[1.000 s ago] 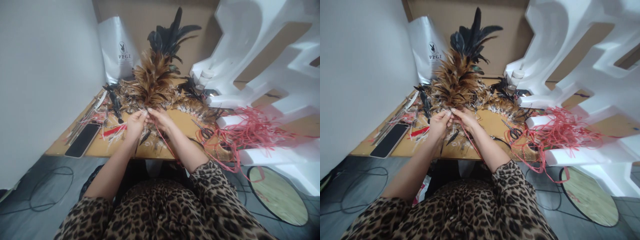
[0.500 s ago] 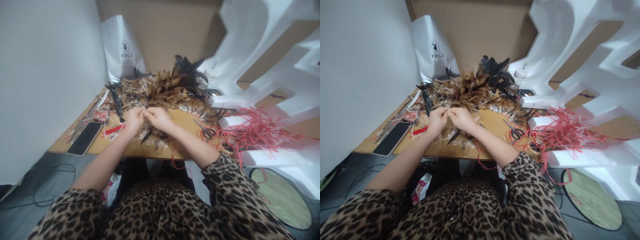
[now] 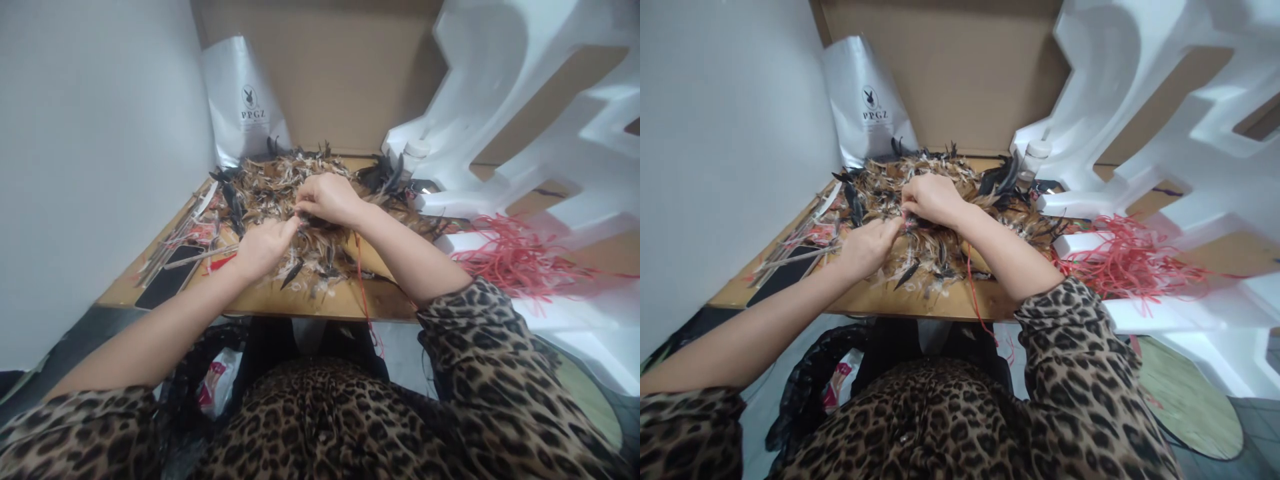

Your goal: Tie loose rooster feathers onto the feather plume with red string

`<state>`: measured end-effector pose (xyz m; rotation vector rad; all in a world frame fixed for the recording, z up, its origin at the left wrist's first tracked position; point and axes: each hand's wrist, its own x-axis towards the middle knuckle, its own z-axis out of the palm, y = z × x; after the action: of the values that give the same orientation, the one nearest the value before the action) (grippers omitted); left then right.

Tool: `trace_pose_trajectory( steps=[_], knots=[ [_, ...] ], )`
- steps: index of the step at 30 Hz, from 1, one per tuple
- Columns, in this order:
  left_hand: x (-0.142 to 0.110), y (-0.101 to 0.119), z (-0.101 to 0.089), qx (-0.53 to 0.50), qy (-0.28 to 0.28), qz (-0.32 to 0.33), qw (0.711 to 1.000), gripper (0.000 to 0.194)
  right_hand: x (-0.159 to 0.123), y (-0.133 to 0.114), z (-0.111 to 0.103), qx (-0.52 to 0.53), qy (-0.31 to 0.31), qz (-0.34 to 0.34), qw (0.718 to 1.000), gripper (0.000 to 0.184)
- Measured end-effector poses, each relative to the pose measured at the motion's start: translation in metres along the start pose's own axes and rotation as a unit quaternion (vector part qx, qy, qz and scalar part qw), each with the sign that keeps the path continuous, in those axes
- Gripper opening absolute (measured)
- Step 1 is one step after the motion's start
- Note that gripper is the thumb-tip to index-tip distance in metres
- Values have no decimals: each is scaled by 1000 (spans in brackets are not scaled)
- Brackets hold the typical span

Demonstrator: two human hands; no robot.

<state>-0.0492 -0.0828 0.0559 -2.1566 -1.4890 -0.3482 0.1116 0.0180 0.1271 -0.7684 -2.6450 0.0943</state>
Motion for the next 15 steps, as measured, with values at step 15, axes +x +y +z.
trace_pose_trajectory(
  steps=[15],
  knots=[
    [-17,-57,-54,-206,-47,5,977,27,-29,99,-16,422,-70,203,881,24]
  ],
)
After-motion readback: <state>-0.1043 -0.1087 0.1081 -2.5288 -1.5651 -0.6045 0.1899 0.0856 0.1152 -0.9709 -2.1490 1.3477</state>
